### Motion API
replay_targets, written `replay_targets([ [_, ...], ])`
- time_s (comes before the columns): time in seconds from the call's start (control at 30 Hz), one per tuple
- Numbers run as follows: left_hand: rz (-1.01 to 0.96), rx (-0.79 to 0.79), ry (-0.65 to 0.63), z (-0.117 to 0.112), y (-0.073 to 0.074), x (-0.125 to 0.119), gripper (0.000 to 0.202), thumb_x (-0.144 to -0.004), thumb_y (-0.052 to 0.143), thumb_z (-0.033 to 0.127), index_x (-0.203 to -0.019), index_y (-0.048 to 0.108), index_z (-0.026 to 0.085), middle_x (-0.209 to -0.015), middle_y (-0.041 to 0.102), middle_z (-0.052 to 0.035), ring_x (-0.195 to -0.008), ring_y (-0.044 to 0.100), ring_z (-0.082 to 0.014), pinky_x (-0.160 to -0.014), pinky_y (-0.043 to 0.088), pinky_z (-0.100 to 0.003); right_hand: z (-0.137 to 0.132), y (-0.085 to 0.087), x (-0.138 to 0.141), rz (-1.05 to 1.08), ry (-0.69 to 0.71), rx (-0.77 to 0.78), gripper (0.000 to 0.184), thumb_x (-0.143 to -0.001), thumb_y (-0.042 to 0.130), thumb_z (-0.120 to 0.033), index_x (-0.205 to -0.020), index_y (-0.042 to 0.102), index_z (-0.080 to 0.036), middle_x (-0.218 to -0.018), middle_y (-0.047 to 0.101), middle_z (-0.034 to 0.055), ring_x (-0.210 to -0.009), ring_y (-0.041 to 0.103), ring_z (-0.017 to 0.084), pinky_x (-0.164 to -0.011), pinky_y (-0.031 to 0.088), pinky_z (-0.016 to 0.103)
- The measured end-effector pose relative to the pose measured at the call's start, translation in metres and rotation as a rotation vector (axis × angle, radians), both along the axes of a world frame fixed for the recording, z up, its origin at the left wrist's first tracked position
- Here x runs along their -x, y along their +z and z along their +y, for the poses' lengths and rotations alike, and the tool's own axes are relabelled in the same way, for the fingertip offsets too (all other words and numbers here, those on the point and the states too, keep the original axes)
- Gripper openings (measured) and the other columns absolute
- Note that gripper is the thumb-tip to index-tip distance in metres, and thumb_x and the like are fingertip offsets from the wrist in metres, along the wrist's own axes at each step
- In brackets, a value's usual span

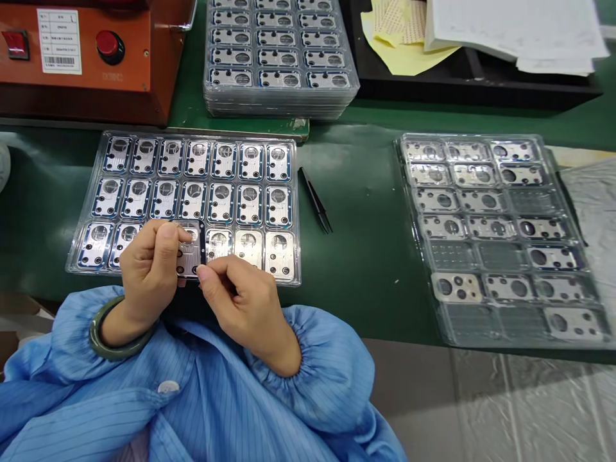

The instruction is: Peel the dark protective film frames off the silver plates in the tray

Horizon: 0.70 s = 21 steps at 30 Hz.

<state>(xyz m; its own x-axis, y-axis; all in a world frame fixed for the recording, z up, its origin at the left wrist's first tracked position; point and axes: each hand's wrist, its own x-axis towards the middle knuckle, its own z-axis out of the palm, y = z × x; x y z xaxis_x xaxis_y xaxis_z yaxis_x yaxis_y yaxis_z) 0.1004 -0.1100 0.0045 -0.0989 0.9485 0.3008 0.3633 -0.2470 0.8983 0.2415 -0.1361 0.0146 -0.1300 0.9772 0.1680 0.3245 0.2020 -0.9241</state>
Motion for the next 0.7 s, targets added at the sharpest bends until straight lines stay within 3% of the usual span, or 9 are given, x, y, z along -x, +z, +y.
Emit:
replay_targets([
  [0.1, 0.003, -0.012, -0.037, 0.000, 0.000, 0.000, 0.025, -0.095, 0.044, 0.029, -0.078, 0.059, 0.019, -0.058, 0.053, 0.0039, -0.047, 0.050, -0.0061, -0.046, 0.041, -0.018, 0.002, 0.001, 0.000, 0.087, -0.012, 0.049, 0.017, -0.089, 0.055, -0.027, -0.075, 0.058, -0.019, -0.058, 0.055, -0.0039, -0.047, 0.046, 0.008, -0.044, 0.039, 0.021],
  [0.23, 0.013, -0.037, -0.141, -0.001, 0.001, 0.001, 0.021, -0.094, 0.046, 0.025, -0.078, 0.059, 0.019, -0.057, 0.051, 0.0049, -0.043, 0.045, -0.0050, -0.044, 0.039, -0.018, 0.008, -0.001, -0.001, 0.252, -0.097, 0.085, 0.014, -0.089, 0.057, -0.034, -0.090, 0.060, -0.020, -0.063, 0.053, -0.0038, -0.048, 0.044, 0.007, -0.044, 0.039, 0.021],
  [0.7, 0.093, -0.113, -0.282, 0.000, 0.007, -0.002, 0.019, -0.091, 0.048, 0.018, -0.073, 0.056, 0.018, -0.055, 0.051, 0.0043, -0.043, 0.044, -0.0045, -0.041, 0.036, -0.015, 0.019, -0.003, -0.003, 0.346, -0.120, 0.148, 0.026, -0.085, 0.060, -0.033, -0.064, 0.053, -0.019, -0.053, 0.044, -0.0056, -0.045, 0.038, 0.006, -0.040, 0.033, 0.020],
])
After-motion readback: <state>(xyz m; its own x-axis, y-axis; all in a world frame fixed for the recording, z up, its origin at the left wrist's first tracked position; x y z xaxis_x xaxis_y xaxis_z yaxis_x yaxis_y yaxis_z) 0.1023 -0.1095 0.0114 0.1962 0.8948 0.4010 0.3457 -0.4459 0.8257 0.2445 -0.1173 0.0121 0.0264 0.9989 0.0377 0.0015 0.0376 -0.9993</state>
